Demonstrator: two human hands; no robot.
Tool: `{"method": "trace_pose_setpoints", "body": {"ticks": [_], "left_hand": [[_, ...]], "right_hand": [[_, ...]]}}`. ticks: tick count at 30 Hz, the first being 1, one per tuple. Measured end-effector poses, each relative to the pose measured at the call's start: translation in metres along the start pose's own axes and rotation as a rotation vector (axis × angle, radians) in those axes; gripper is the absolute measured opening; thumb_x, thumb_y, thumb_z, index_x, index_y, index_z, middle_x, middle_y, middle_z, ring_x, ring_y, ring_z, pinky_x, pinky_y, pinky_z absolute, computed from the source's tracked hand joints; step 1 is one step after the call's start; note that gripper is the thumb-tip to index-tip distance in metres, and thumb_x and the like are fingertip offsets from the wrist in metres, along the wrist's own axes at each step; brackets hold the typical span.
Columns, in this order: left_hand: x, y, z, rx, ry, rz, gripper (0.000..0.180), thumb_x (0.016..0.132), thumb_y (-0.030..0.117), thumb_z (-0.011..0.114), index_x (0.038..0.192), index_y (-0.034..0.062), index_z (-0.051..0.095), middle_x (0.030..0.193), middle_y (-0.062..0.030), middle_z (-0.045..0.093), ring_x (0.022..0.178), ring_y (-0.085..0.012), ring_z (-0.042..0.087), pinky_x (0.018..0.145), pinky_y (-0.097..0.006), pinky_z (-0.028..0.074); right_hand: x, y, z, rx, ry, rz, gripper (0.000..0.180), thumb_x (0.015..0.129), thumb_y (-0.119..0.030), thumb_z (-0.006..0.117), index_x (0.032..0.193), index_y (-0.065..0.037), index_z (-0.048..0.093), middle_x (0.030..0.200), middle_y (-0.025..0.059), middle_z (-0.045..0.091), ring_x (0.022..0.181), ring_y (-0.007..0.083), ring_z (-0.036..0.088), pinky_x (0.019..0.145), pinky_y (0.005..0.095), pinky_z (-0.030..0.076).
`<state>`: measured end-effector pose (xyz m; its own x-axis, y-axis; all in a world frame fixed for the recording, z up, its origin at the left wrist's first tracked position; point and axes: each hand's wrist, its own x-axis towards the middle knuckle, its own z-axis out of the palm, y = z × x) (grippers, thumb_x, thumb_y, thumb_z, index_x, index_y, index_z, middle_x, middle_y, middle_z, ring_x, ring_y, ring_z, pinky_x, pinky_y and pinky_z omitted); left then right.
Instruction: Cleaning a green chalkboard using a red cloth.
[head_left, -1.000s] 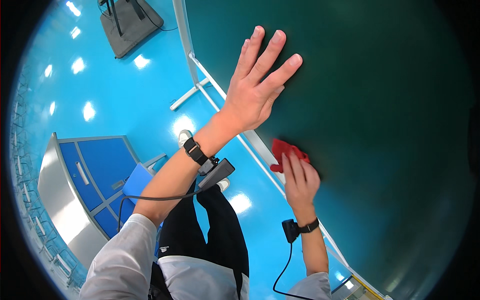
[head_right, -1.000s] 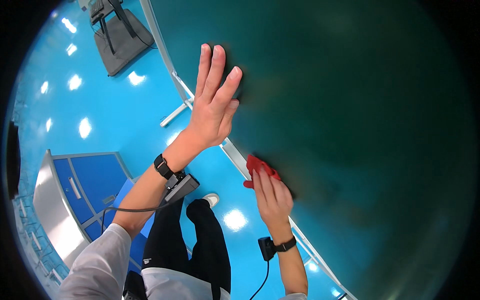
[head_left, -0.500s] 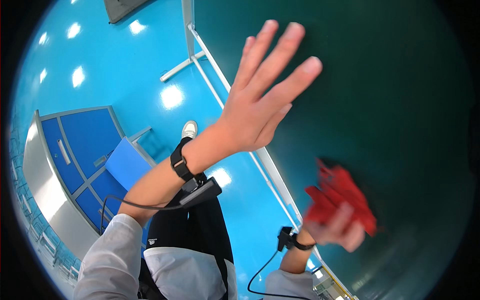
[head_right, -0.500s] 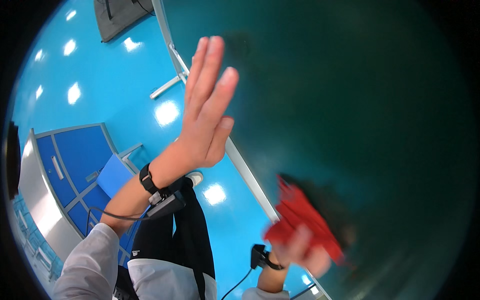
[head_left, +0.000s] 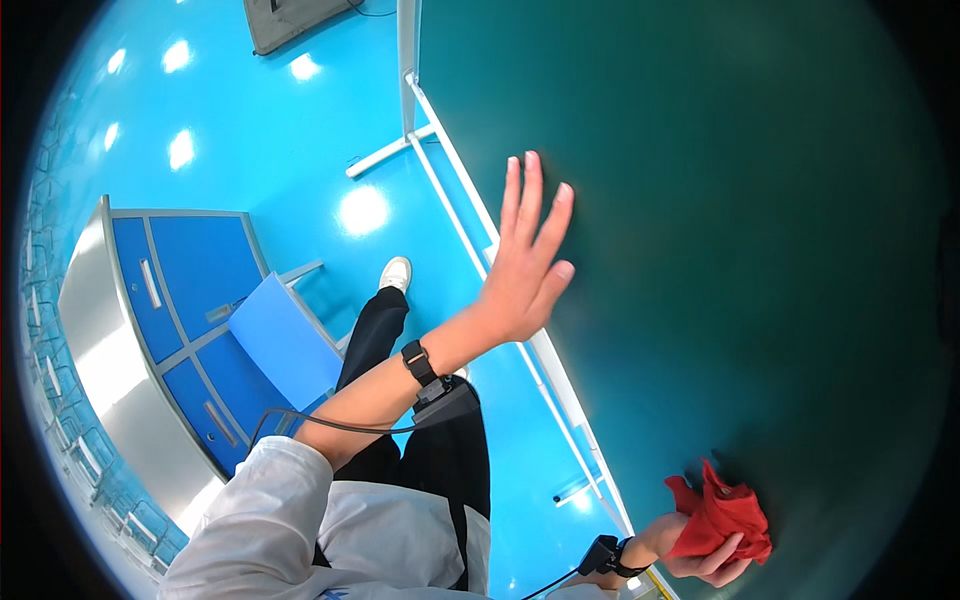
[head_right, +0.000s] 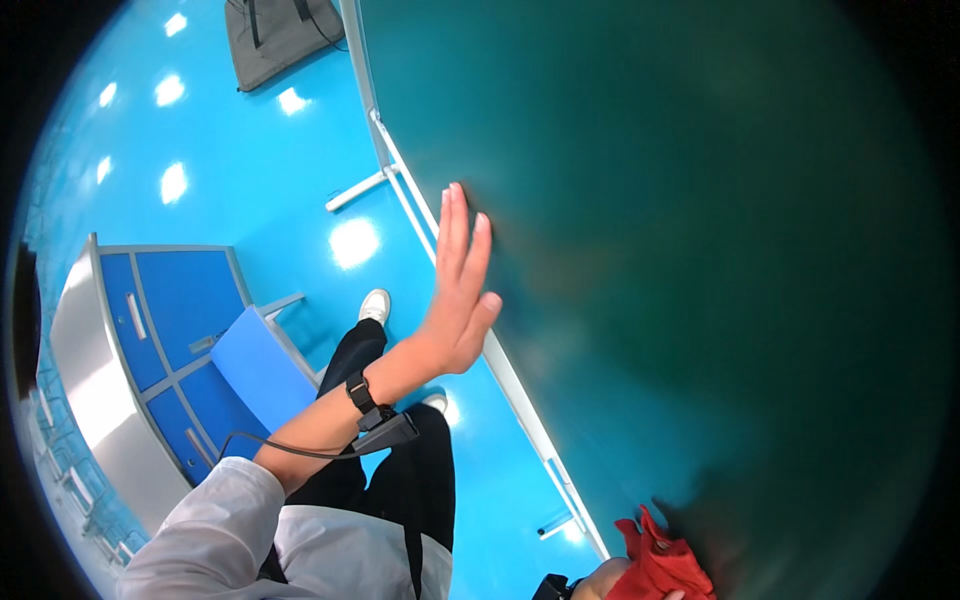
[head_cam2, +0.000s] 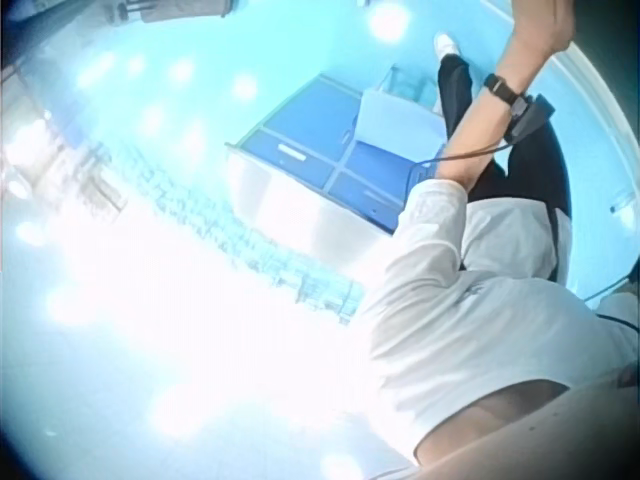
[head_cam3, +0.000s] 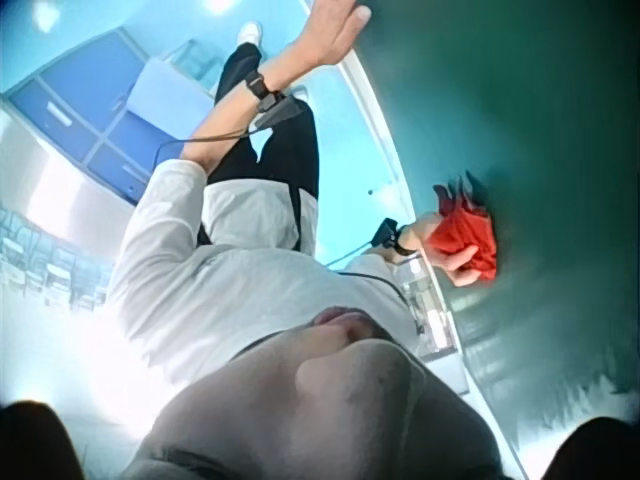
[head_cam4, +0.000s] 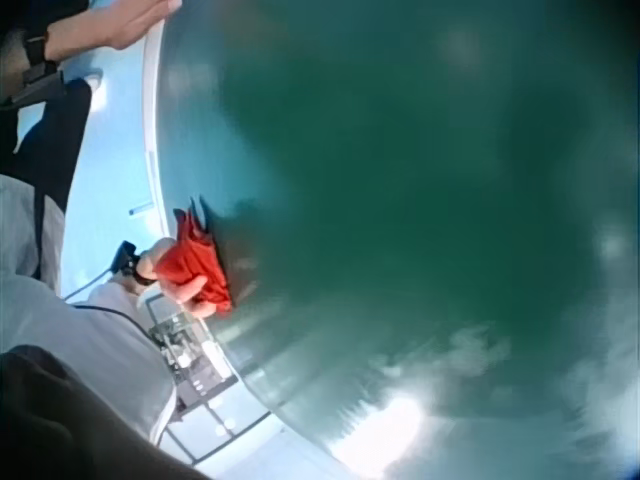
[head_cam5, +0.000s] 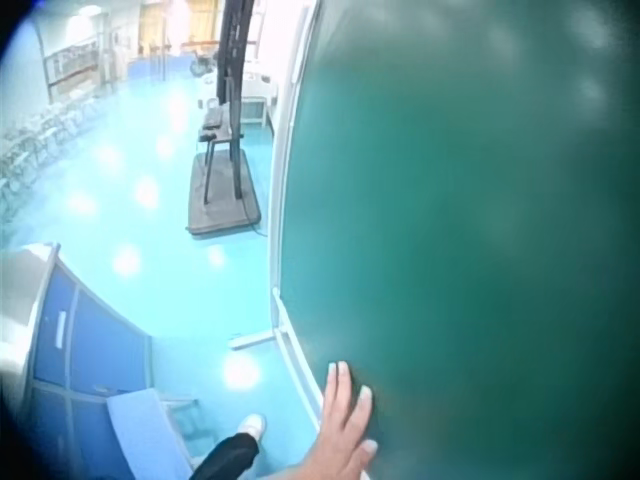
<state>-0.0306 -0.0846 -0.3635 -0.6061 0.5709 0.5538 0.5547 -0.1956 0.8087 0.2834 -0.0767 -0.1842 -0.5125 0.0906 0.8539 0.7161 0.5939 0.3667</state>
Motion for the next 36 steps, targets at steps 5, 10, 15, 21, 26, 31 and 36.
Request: {"method": "trace_pose_setpoints", "body": {"ticks": [5,10,15,21,26,31,36], "left_hand": [[-0.019,0.022,0.028,0.017,0.017,-0.021,0.065,0.109,0.033,0.032,0.165,0.0023,0.020,0.172,-0.0278,0.002,0.156,-0.0533,0.003,0.124,-0.060,0.009],[-0.066,0.046,0.033,0.052,-0.058,-0.027,0.069,0.108,0.030,0.030,0.165,-0.0040,0.008,0.173,-0.0252,0.000,0.160,-0.0409,0.002,0.128,-0.050,0.005],[-0.110,0.064,0.048,-0.141,0.027,-0.189,0.072,0.109,0.035,0.026,0.165,-0.0013,0.000,0.173,-0.0235,-0.007,0.161,-0.0381,-0.003,0.128,-0.049,0.004],[-0.137,0.075,0.059,-0.188,-0.153,-0.211,0.078,0.109,0.046,0.025,0.165,0.0009,-0.002,0.173,-0.0231,-0.009,0.160,-0.0378,-0.006,0.128,-0.050,0.004],[-0.146,0.076,0.068,-0.331,-0.087,-0.265,0.080,0.109,0.049,0.024,0.165,0.0013,-0.006,0.173,-0.0217,-0.012,0.161,-0.0363,-0.006,0.128,-0.049,0.004],[-0.141,0.075,0.057,-0.234,-0.050,-0.221,0.078,0.108,0.048,0.025,0.166,0.0009,-0.001,0.173,-0.0223,-0.007,0.161,-0.0373,-0.001,0.128,-0.051,0.005],[-0.139,0.092,0.063,-0.175,-0.079,-0.057,0.065,0.107,0.035,0.031,0.165,0.0045,0.025,0.171,-0.0294,0.003,0.155,-0.0561,0.000,0.123,-0.065,0.006]], "right_hand": [[-0.067,-0.015,0.035,0.057,-0.088,-0.104,0.029,0.087,-0.014,0.078,0.116,-0.009,0.075,0.127,0.0170,0.051,0.112,0.0372,0.048,0.086,0.0465,0.050],[-0.114,-0.047,0.062,0.340,-0.312,-0.173,0.035,0.083,0.001,0.066,0.105,-0.020,0.083,0.121,0.0004,0.067,0.098,0.0253,0.053,0.084,0.0357,0.047],[-0.078,0.011,-0.018,0.228,-0.246,-0.144,0.028,0.084,-0.001,0.073,0.109,-0.013,0.080,0.124,0.0132,0.062,0.102,0.0299,0.053,0.085,0.0435,0.049],[-0.049,0.037,-0.048,0.080,0.049,0.089,0.035,0.094,-0.012,0.072,0.121,0.009,0.062,0.134,0.0235,0.043,0.100,0.0429,0.068,0.083,0.0447,0.066],[-0.090,0.007,-0.004,0.162,-0.042,-0.028,0.031,0.094,-0.007,0.068,0.119,0.009,0.060,0.130,0.0215,0.037,0.098,0.0457,0.066,0.079,0.0481,0.066],[-0.140,-0.032,0.020,0.152,-0.155,-0.097,0.026,0.081,-0.006,0.083,0.104,-0.016,0.080,0.122,0.0084,0.057,0.111,0.0300,0.044,0.088,0.0400,0.049],[-0.139,-0.011,-0.011,0.103,-0.265,-0.102,0.027,0.078,-0.005,0.086,0.103,-0.015,0.080,0.123,0.0089,0.056,0.110,0.0298,0.047,0.086,0.0373,0.050]]}}
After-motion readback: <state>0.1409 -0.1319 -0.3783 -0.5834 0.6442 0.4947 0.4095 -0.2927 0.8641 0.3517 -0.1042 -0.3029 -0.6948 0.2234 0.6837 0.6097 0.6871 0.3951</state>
